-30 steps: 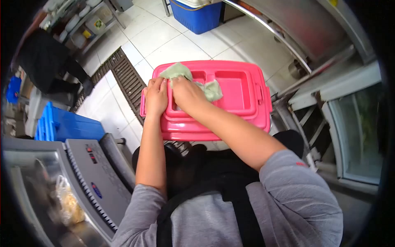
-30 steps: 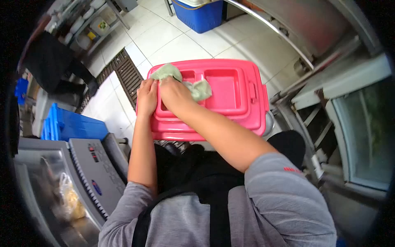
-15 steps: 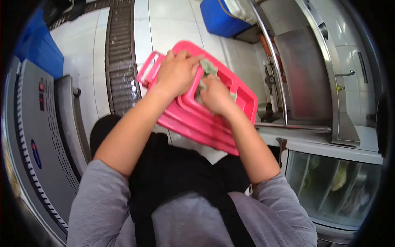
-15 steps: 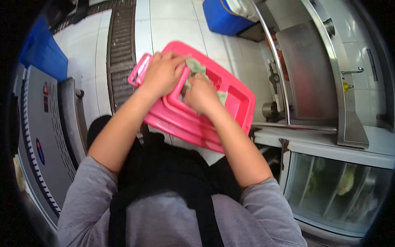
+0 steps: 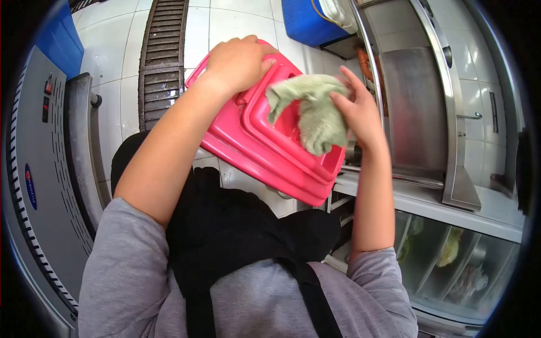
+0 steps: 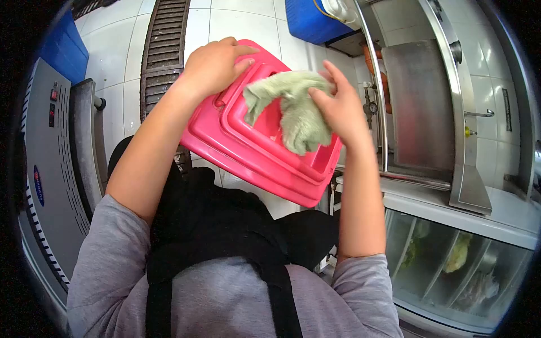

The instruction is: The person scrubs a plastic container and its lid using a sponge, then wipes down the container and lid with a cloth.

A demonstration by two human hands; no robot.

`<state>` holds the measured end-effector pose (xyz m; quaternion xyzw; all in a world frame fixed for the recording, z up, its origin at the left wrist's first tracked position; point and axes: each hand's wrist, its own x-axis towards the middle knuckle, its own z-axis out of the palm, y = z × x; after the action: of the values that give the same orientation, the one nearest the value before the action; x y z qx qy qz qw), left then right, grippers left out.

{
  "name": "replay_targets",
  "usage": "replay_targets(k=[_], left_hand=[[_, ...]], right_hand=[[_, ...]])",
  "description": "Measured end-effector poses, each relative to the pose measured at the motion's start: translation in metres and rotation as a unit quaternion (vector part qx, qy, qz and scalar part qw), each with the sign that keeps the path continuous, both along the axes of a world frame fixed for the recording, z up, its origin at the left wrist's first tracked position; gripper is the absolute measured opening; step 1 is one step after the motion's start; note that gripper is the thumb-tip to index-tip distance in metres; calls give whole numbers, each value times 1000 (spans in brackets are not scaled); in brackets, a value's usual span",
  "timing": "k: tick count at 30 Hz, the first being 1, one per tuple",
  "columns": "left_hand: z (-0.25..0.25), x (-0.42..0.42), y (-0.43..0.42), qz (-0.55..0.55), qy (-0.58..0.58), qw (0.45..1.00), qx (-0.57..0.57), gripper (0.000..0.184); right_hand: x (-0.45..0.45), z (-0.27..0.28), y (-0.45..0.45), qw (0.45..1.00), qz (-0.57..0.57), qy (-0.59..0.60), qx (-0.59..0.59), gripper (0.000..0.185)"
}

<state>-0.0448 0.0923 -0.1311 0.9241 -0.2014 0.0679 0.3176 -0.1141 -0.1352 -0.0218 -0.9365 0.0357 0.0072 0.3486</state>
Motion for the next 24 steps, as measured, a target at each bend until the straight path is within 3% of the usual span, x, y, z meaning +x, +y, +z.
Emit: replay_targets(k=[1,2,5,8,10,11,13,17,21,23,24], left_hand=[[2,0,-1,-1,-3,1000,-2,31],[4,0,0,7,-10,1000,8,31],[7,-6,-6,10,-17,1000,22,31],[3,-11,-11,-15,9,999,48,37],[3,-17,-12,-29,23,996,83,53],[4,-20,-13,-31,25,996,83,53],[8,-25,-13,-44,40,996,73,71],[-8,-28,-20,-39,6,997,62,79],[-8,-29,-27,-48,-29,997,51,80],[-9,-27,-25,-44,-36,997,60,79],[-10,-25,-26,-40,-31,996,78,74]], right_hand=[[-4,-10,2,984,14,-106,-145,48],[-11,-13,16,971,41,-153,-178,43],[-22,-69,31,942,205,-110,-240,42],[-13,-86,45,928,212,-97,-291,44],[-12,-78,48,872,213,-68,-436,42],[-11,-77,50,872,213,-65,-436,42],[-5,-78,55,795,202,-34,-571,36],[2,-67,51,785,190,-31,-589,31],[15,-53,61,788,222,106,-564,19],[21,-52,61,747,343,246,-513,20],[22,-53,57,787,337,254,-450,23]])
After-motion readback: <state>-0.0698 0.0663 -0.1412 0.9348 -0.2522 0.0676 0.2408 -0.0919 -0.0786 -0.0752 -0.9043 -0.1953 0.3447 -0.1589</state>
